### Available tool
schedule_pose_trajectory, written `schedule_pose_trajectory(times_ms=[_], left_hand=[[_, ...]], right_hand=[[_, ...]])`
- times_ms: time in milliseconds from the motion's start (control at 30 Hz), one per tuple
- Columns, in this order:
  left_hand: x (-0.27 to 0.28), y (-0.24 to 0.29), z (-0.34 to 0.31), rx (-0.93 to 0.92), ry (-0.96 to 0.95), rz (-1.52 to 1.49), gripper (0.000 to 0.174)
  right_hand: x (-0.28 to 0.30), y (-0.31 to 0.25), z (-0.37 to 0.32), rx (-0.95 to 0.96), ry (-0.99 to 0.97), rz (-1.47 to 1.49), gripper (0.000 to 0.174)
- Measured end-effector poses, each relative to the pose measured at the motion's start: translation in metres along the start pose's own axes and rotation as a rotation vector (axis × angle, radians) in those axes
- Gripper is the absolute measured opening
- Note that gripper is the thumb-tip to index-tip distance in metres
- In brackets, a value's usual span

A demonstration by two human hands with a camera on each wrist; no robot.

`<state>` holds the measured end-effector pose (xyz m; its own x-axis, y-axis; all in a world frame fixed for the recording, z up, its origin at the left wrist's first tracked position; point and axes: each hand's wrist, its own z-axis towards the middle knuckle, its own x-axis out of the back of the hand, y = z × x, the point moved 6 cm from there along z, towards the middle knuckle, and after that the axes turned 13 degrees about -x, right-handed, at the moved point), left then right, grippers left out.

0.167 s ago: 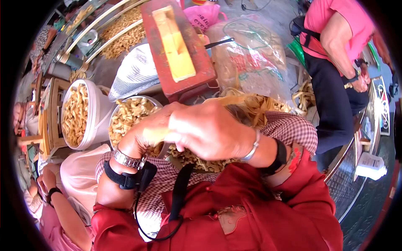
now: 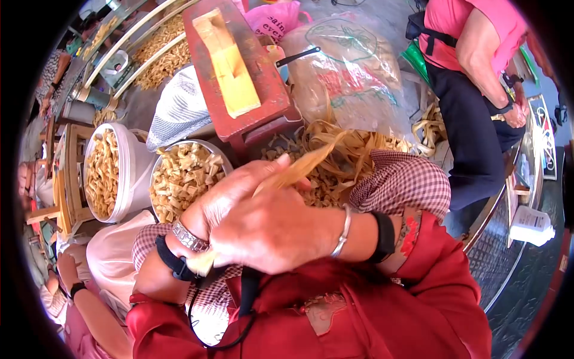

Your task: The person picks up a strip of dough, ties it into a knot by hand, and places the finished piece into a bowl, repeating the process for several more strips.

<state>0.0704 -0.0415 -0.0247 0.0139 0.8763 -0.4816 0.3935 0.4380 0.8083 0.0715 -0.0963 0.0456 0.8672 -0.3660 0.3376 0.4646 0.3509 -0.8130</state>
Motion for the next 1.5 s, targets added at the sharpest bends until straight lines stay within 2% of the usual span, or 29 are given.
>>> schedule_pose_trajectory(times_ms=[67, 100, 133, 200, 267, 300, 333, 400, 467, 533, 567, 667, 700, 800, 833, 867, 933, 967, 1000, 1067, 1100, 1133, 1200, 1300, 1433, 1500], left_hand=[[-0.009, -0.002, 0.004, 0.11, 0.079, 0.026, 0.048], [-0.009, -0.005, 0.009, 0.105, 0.044, -0.091, 0.043], [-0.008, -0.003, 0.011, 0.101, 0.014, -0.204, 0.038], [0.0, 0.011, 0.008, 0.011, 0.105, -0.238, 0.02], [0.008, 0.027, 0.001, -0.098, 0.25, -0.137, 0.017], [0.015, 0.029, 0.002, -0.271, 0.409, 0.08, 0.017], [0.01, 0.035, -0.002, -0.28, 0.346, 0.134, 0.018], [-0.003, 0.059, -0.018, -0.299, 0.217, 0.244, 0.02], [-0.008, 0.074, -0.022, -0.484, 0.277, 0.506, 0.016], [-0.011, 0.085, -0.028, -0.67, 0.335, 0.887, 0.012], [-0.014, 0.095, -0.033, -0.72, 0.372, 1.261, 0.008], [-0.033, 0.107, -0.04, -1.102, 0.47, 1.722, 0.009], [-0.033, 0.105, -0.04, -1.06, 0.506, 1.69, 0.009], [-0.031, 0.1, -0.04, -1.07, 0.441, 1.607, 0.01], [-0.029, 0.101, -0.038, -1.081, 0.356, 1.59, 0.011], [-0.019, 0.098, -0.038, -1.096, 0.345, 1.506, 0.011], [0.01, 0.086, -0.034, -0.816, 0.481, 0.928, 0.011], [0.01, 0.086, -0.028, -0.756, 0.421, 0.606, 0.013], [0.01, 0.089, -0.026, -0.791, 0.334, 0.352, 0.016], [0.016, 0.084, -0.021, -0.762, 0.26, 0.117, 0.019], [0.012, 0.081, -0.017, -0.731, 0.284, 0.044, 0.021], [0.006, 0.082, -0.016, -0.717, 0.183, -0.007, 0.024], [0.008, 0.077, -0.012, -0.675, 0.156, 0.057, 0.026], [0.007, 0.078, -0.017, -0.693, 0.249, 0.463, 0.03], [-0.005, 0.082, -0.015, -0.766, 0.28, 0.968, 0.036], [-0.003, 0.079, -0.013, -0.784, 0.34, 1.12, 0.042]], right_hand=[[-0.025, -0.005, -0.011, -0.039, -0.136, 0.041, 0.02], [-0.028, -0.012, -0.014, 0.0, -0.176, 0.045, 0.02], [-0.03, -0.019, -0.012, 0.043, -0.117, 0.044, 0.022], [-0.017, -0.02, -0.012, -0.002, -0.038, 0.065, 0.02], [0.022, -0.009, -0.006, -0.034, 0.298, 0.16, 0.018], [0.047, -0.004, -0.004, -0.046, 0.487, 0.001, 0.015], [0.061, 0.013, -0.005, -0.129, 0.65, -0.063, 0.016], [0.08, 0.035, -0.004, -0.391, 0.695, 0.157, 0.025], [0.083, 0.043, 0.003, -0.282, 0.74, 0.027, 0.024], [0.076, 0.055, 0.004, -0.558, 0.539, 0.203, 0.026], [0.07, 0.06, 0.004, -0.693, 0.431, 0.29, 0.027], [0.07, 0.062, 0.014, -0.546, 0.426, 0.272, 0.037], [0.07, 0.061, 0.016, -0.509, 0.316, 0.25, 0.036], [0.064, 0.066, 0.016, -0.5, 0.137, 0.362, 0.034], [0.069, 0.056, 0.019, -0.324, 0.136, 0.098, 0.032], [0.068, 0.062, 0.014, -0.538, 0.182, 0.317, 0.03], [0.069, 0.059, 0.012, -0.454, 0.297, 0.154, 0.026], [0.069, 0.058, 0.01, -0.429, 0.332, 0.113, 0.024], [0.068, 0.057, 0.011, -0.399, 0.341, 0.168, 0.025], [0.077, 0.043, 0.012, -0.319, 0.364, -0.038, 0.024], [0.077, 0.043, 0.013, -0.357, 0.311, -0.019, 0.026], [0.077, 0.047, 0.01, -0.403, 0.303, 0.049, 0.027], [0.075, 0.059, 0.005, -0.494, 0.301, 0.158, 0.031], [0.072, 0.072, -0.002, -0.631, 0.33, 0.308, 0.037], [0.067, 0.083, -0.005, -0.703, 0.318, 0.413, 0.039], [0.067, 0.08, -0.001, -0.62, 0.349, 0.309, 0.036]])
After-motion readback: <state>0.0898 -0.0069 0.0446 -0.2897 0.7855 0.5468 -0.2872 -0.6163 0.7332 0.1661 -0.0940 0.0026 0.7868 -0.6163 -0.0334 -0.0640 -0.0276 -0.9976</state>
